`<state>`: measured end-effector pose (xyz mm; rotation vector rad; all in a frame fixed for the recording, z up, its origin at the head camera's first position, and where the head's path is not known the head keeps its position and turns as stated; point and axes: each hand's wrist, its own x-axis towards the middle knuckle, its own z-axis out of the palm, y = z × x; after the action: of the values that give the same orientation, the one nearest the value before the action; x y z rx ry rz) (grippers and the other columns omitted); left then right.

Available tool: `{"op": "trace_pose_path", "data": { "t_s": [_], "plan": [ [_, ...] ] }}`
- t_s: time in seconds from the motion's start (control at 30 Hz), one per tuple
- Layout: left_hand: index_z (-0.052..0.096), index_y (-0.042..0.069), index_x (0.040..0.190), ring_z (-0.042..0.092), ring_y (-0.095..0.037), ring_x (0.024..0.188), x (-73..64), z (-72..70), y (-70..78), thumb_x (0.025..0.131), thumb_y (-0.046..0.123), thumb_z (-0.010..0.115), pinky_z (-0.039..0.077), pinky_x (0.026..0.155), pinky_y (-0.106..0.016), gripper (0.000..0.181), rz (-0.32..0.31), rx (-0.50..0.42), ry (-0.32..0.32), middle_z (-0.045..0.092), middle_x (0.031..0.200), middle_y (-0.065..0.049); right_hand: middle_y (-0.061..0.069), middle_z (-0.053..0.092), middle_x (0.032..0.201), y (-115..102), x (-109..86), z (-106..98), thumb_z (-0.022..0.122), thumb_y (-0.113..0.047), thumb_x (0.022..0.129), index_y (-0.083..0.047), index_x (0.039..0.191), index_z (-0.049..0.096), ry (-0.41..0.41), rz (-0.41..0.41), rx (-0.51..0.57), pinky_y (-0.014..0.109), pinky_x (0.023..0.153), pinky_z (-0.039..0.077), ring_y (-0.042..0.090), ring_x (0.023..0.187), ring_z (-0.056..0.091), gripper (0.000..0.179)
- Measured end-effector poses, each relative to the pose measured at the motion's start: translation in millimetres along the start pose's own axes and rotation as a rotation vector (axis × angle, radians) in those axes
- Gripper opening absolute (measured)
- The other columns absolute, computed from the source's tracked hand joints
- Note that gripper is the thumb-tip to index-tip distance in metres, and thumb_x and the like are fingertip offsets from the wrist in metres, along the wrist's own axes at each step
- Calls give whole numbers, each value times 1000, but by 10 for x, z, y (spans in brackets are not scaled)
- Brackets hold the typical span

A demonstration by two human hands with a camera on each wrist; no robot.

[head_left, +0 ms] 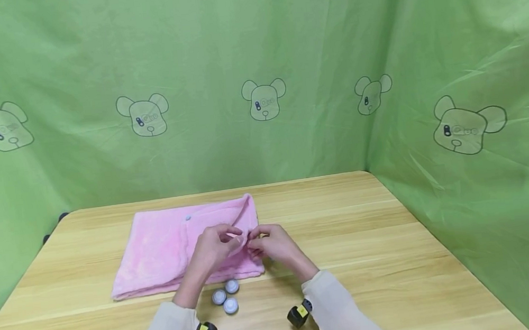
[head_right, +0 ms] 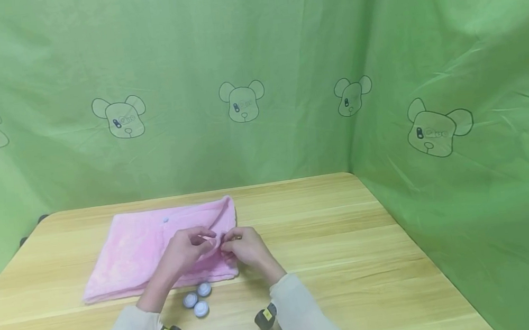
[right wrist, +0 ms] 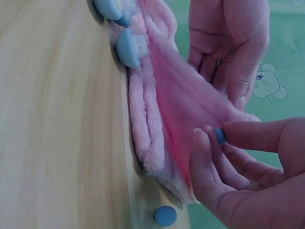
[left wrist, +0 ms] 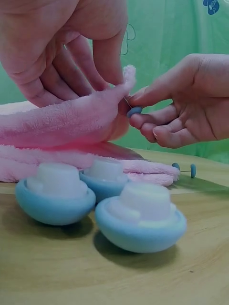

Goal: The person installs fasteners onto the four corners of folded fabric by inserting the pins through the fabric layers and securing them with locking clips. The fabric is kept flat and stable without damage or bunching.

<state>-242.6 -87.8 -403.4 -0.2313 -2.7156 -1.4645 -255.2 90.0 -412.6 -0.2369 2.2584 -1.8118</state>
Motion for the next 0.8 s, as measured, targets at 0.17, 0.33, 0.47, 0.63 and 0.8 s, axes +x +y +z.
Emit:
{"op": "trace_pose_path", "data": {
  "t_s": [0.17,0.33,0.47,0.63,0.8],
  "plan": [
    [76,16,108,72,-21,86,0,5,-8,88,18,78,57,80,-39,20,-24,-26,-24,78,92,-6,18,71,101,-36,-25,-64,70,-5,86,8,106,65,-98,12,-25,41,85,61,26,89,72,24],
    [76,15,106,72,-19,82,4,12,-11,84,12,81,59,75,-35,22,-16,-46,-34,78,89,-6,21,70,108,-44,-2,-98,65,-23,99,7,112,61,-180,67,17,41,89,60,32,98,71,32],
    [77,12,106,73,-19,80,1,24,-1,81,5,81,60,71,-32,27,-8,-52,-34,77,89,-8,22,69,103,-34,15,-55,57,-27,104,8,112,61,-152,93,38,38,81,62,25,86,70,36],
    [77,12,105,72,-17,79,7,48,0,79,0,81,59,73,-31,28,-15,-36,-52,77,86,-5,16,69,94,-35,7,-6,54,-18,104,9,109,60,-89,109,43,37,78,62,21,80,68,28],
    [77,13,104,71,-15,77,16,57,-10,79,0,80,57,73,-30,28,-19,-26,-54,77,85,-3,17,69,96,-46,-11,-7,54,-13,102,11,113,60,-48,120,60,36,81,62,23,82,70,27]
  ]
}}
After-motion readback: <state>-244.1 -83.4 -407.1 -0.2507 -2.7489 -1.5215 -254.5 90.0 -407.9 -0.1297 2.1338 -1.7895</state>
